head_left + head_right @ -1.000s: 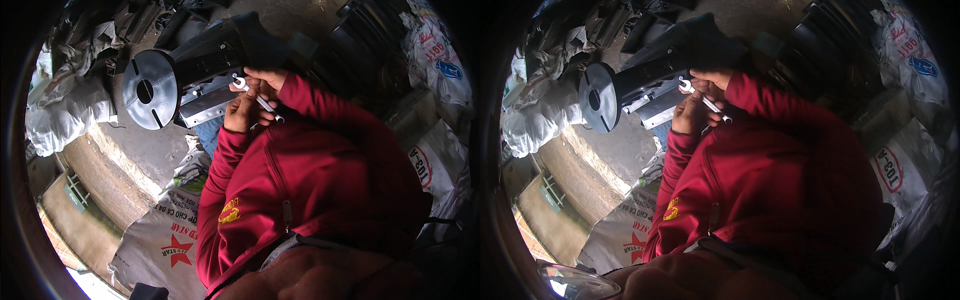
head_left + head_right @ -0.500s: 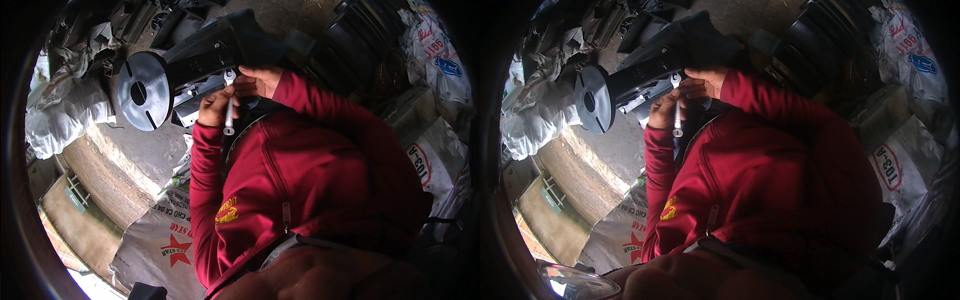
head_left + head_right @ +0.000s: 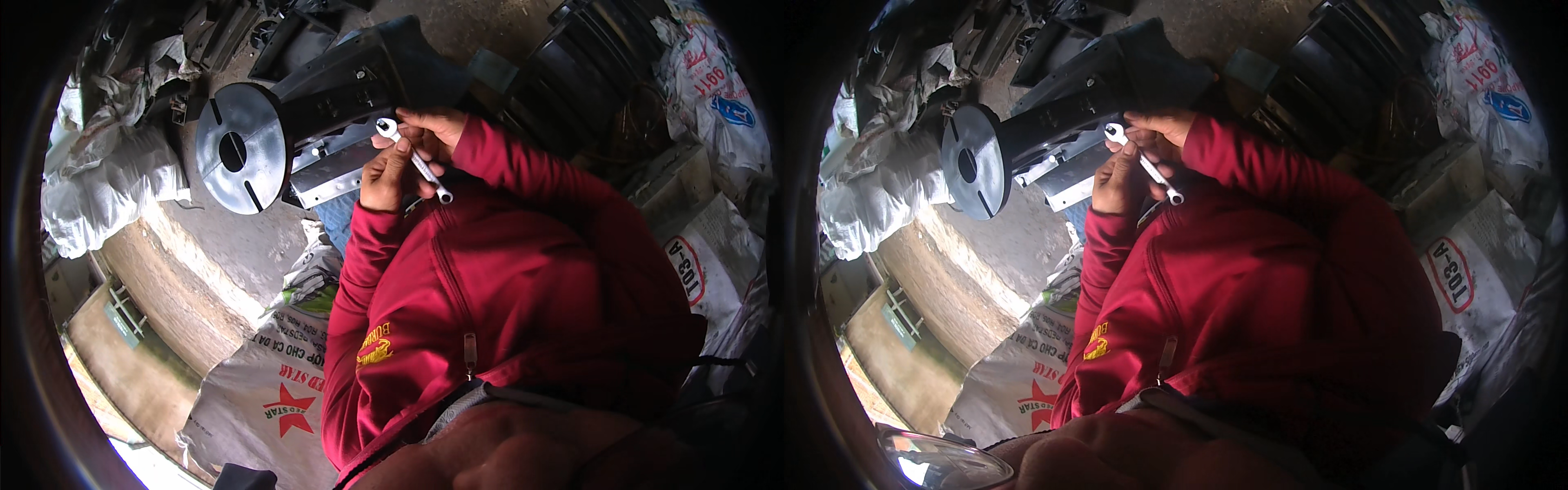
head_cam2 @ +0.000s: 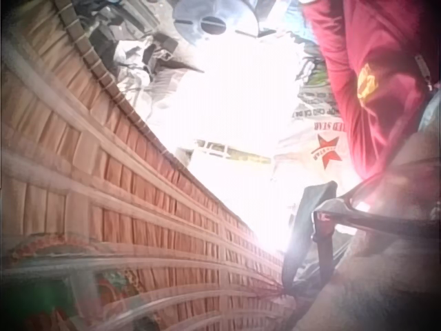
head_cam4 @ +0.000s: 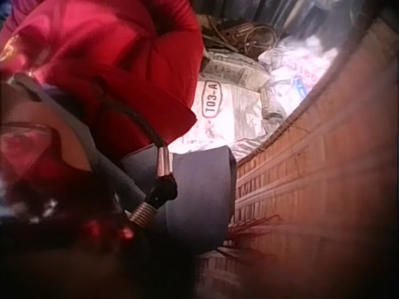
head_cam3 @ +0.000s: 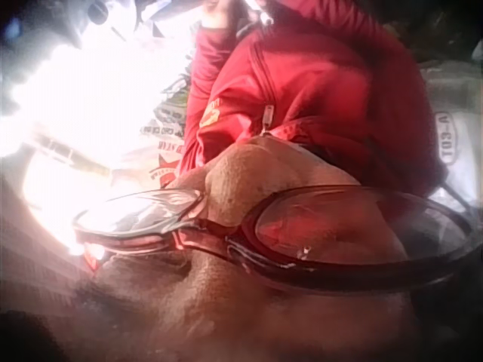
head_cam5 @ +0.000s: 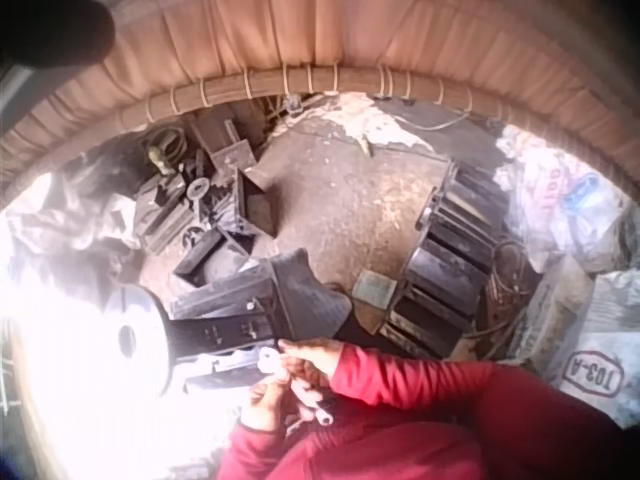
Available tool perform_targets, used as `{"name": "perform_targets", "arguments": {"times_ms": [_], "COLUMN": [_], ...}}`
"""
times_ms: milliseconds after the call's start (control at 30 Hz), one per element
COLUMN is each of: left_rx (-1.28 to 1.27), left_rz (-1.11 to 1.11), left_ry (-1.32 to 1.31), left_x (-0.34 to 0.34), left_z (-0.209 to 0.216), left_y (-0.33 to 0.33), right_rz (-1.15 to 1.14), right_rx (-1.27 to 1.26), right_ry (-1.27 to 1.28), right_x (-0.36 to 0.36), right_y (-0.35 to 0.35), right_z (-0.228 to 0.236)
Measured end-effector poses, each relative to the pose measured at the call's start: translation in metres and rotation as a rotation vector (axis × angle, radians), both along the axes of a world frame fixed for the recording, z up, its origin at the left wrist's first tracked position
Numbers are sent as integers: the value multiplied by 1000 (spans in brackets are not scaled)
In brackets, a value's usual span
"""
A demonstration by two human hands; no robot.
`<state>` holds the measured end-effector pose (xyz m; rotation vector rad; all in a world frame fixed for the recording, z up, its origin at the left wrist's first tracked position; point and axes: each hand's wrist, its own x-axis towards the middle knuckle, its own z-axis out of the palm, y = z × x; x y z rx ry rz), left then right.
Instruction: The person assembles a metal machine part by inserting bolts and tightening them with a wrench. The person rotates the part to access different bolt locations and continues tightening until the assembly appears complete.
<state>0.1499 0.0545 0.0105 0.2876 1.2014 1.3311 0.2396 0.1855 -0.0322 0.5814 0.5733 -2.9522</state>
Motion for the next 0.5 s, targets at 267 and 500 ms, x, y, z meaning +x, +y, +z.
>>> {"name": "perform_targets", "arguments": {"times_ms": [267,500], "left_rx": [-30,-109], "left_rz": [80,-144], "left_ry": [-155,227], "left_x": [7,-40], "left_z": [4,15], "left_y": [19,-5], "right_rz": [144,-124], "right_rx": [-72,-47], "right_ry": [116,-12], "right_x": [1,-5], "right_y": [8,-6], "right_z": [3,-2]}}
